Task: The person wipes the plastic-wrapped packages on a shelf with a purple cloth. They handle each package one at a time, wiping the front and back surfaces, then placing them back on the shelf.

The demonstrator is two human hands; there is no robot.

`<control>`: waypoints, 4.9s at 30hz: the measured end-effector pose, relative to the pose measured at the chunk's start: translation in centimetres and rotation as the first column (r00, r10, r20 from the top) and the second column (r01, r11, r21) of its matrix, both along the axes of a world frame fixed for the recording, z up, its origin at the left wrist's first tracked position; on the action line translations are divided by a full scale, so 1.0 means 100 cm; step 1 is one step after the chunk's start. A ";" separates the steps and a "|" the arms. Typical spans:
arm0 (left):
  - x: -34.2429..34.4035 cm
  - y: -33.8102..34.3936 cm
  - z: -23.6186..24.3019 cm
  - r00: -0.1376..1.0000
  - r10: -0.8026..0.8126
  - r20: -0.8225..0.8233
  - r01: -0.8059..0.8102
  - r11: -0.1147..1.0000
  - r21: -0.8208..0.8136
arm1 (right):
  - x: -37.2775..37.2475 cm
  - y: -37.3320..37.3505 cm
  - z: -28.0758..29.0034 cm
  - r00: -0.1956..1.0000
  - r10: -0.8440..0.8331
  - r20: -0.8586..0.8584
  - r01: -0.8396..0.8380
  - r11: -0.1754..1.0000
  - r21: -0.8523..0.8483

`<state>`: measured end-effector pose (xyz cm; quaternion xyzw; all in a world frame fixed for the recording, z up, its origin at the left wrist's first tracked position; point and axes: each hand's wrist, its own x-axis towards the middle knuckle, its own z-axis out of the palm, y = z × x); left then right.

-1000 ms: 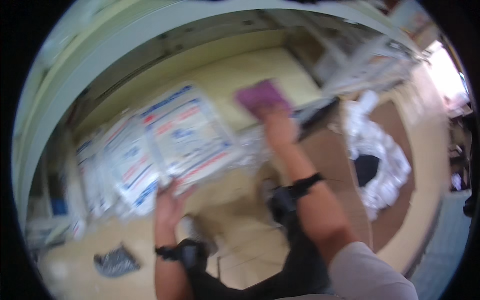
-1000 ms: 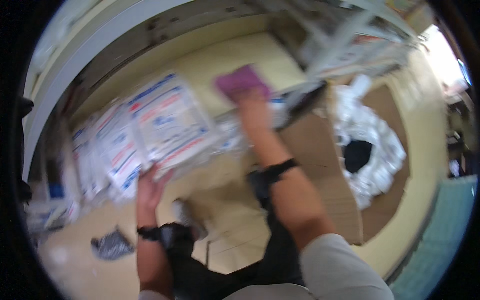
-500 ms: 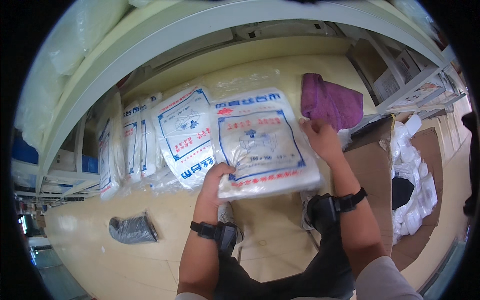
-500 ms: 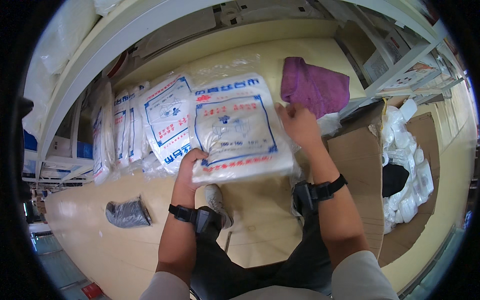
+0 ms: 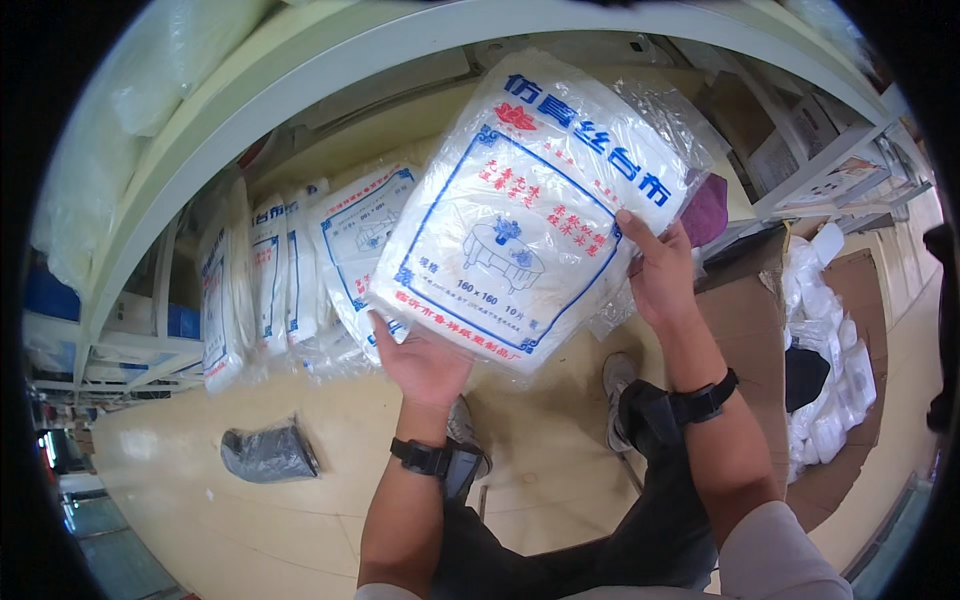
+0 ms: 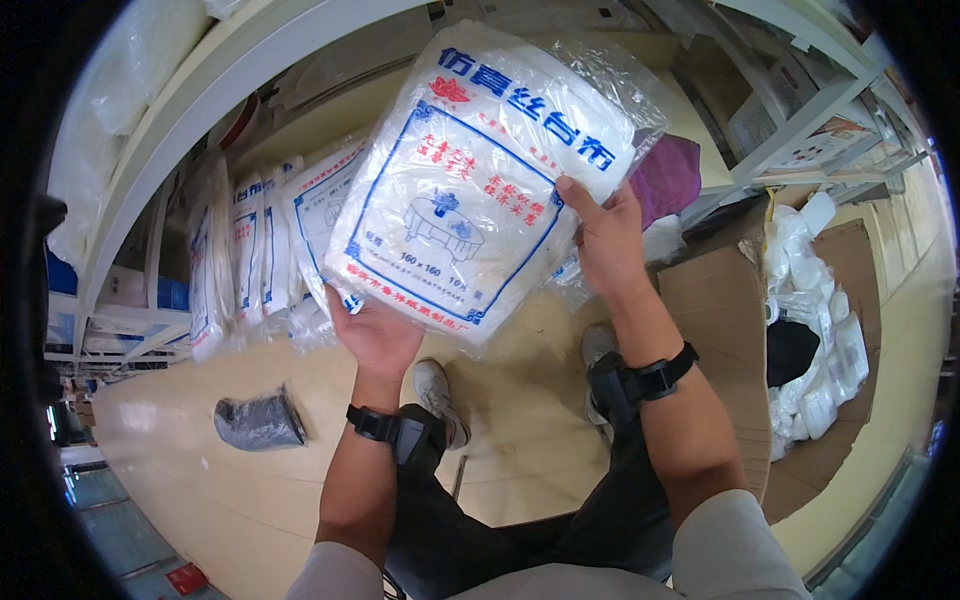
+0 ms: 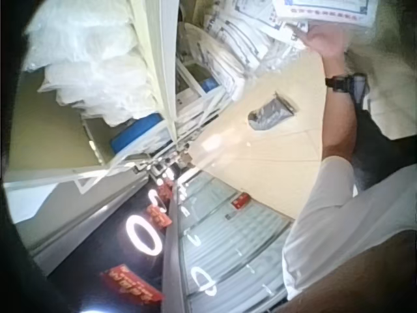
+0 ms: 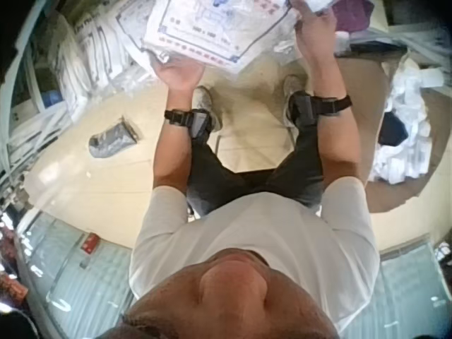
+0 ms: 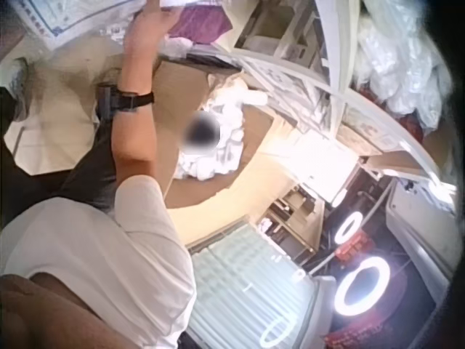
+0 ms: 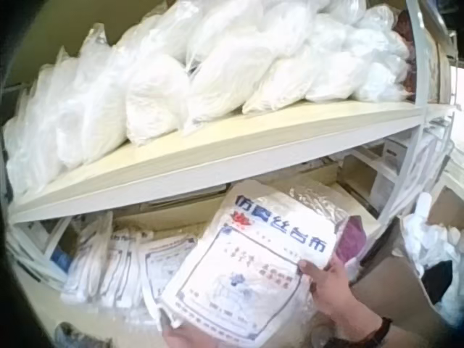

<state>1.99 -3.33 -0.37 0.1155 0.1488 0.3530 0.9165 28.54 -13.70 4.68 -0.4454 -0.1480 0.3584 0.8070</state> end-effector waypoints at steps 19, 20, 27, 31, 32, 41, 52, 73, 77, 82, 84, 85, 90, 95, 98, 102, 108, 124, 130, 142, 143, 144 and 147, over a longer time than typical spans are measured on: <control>-0.142 -0.020 0.040 0.647 -0.039 -0.762 0.485 0.792 0.371 | 0.046 -0.112 -0.018 0.643 0.763 -0.073 -0.760 0.622 -0.189; -0.140 -0.030 0.052 0.602 -0.018 -0.798 0.583 0.693 0.424 | 0.016 -0.109 -0.007 0.544 0.835 0.086 -0.750 0.529 -0.396; -0.105 -0.078 0.099 0.454 0.109 -0.884 0.886 0.049 0.461 | -0.083 -0.123 -0.021 0.002 0.960 0.279 -0.705 0.200 -0.681; -0.098 -0.073 0.091 0.499 0.231 -0.835 0.585 0.621 0.521 | -0.080 -0.134 -0.043 0.393 0.893 0.219 -0.624 0.434 -0.650; -0.100 -0.070 0.080 0.464 0.253 -0.849 0.497 0.719 0.486 | -0.079 -0.134 -0.047 0.465 0.875 0.135 -0.675 0.449 -0.586; -0.086 -0.125 -0.063 0.690 -0.325 -0.647 0.336 0.935 -0.111 | -0.072 -0.126 -0.086 0.696 0.653 -0.299 -0.694 0.505 -0.513; -0.126 -0.087 -0.067 0.664 -0.299 -0.686 0.375 0.926 -0.041 | -0.104 -0.096 -0.115 0.679 0.604 -0.417 -0.733 0.536 -0.418; -0.280 0.067 -0.121 0.580 0.328 -0.745 0.011 0.912 0.410 | -0.173 -0.014 -0.102 0.502 0.831 -0.241 -0.783 0.317 -0.536; -0.277 0.131 -0.155 0.534 0.330 -0.779 -0.044 0.930 0.364 | -0.165 -0.011 -0.086 0.532 0.817 -0.220 -0.745 0.328 -0.581; -0.277 0.200 -0.221 0.496 0.385 -0.779 0.054 0.881 0.470 | -0.142 -0.001 -0.078 0.617 0.753 -0.227 -0.717 0.420 -0.556; -0.304 0.216 -0.241 0.351 0.391 -0.851 0.209 0.853 0.478 | -0.137 0.005 -0.069 0.637 0.746 -0.193 -0.710 0.470 -0.524; -0.325 0.219 -0.246 0.263 0.398 -0.879 0.285 0.838 0.465 | -0.135 0.009 -0.069 0.635 0.755 -0.166 -0.712 0.487 -0.506; -0.254 0.198 -0.233 0.126 -0.091 -0.988 0.241 0.969 -0.059 | -0.102 0.010 -0.072 0.716 0.695 -0.069 -0.615 0.581 -0.533; -0.273 0.191 -0.208 -0.145 0.362 -0.921 0.567 0.793 0.222 | -0.118 0.014 -0.064 0.750 0.658 0.059 -0.549 0.670 -0.499; -0.253 0.210 -0.218 -0.455 0.771 -0.446 0.846 0.530 0.054 | -0.111 0.011 -0.060 0.791 0.609 0.060 -0.510 0.709 -0.487; -0.258 0.198 -0.218 -0.326 0.740 -0.588 0.737 0.589 0.333 | -0.081 0.013 -0.067 0.827 0.445 0.344 -0.243 0.834 -0.495; -0.182 0.130 -0.111 0.273 0.215 -0.938 0.568 0.751 0.338 | 0.011 -0.006 -0.068 0.670 0.131 0.730 0.324 0.834 -0.446; -0.069 0.052 0.053 0.320 -0.149 -0.936 0.388 0.921 -0.014 | 0.079 -0.001 -0.085 0.435 0.445 0.783 0.731 0.333 -0.596; -0.053 0.018 -0.025 0.570 0.015 -0.821 0.075 0.995 0.071 | 0.075 -0.006 -0.080 0.222 0.382 0.897 0.662 0.616 -0.426; 0.015 -0.017 -0.033 0.831 0.091 -0.548 -0.030 0.992 0.120 | -0.056 0.037 -0.032 0.233 0.168 0.958 0.076 0.979 -0.190; 0.013 -0.019 -0.040 0.849 0.088 -0.521 -0.008 0.988 0.153 | -0.086 0.037 -0.040 0.075 0.296 0.952 0.029 0.954 -0.299; 0.011 -0.018 -0.045 0.864 0.085 -0.496 0.011 0.982 0.189 | -0.107 0.035 -0.050 -0.089 0.407 0.909 -0.003 0.913 -0.409; 0.021 -0.012 -0.036 0.802 0.053 -0.594 0.050 0.987 0.155 | -0.099 0.039 -0.084 -0.150 0.473 0.868 0.220 0.872 -0.438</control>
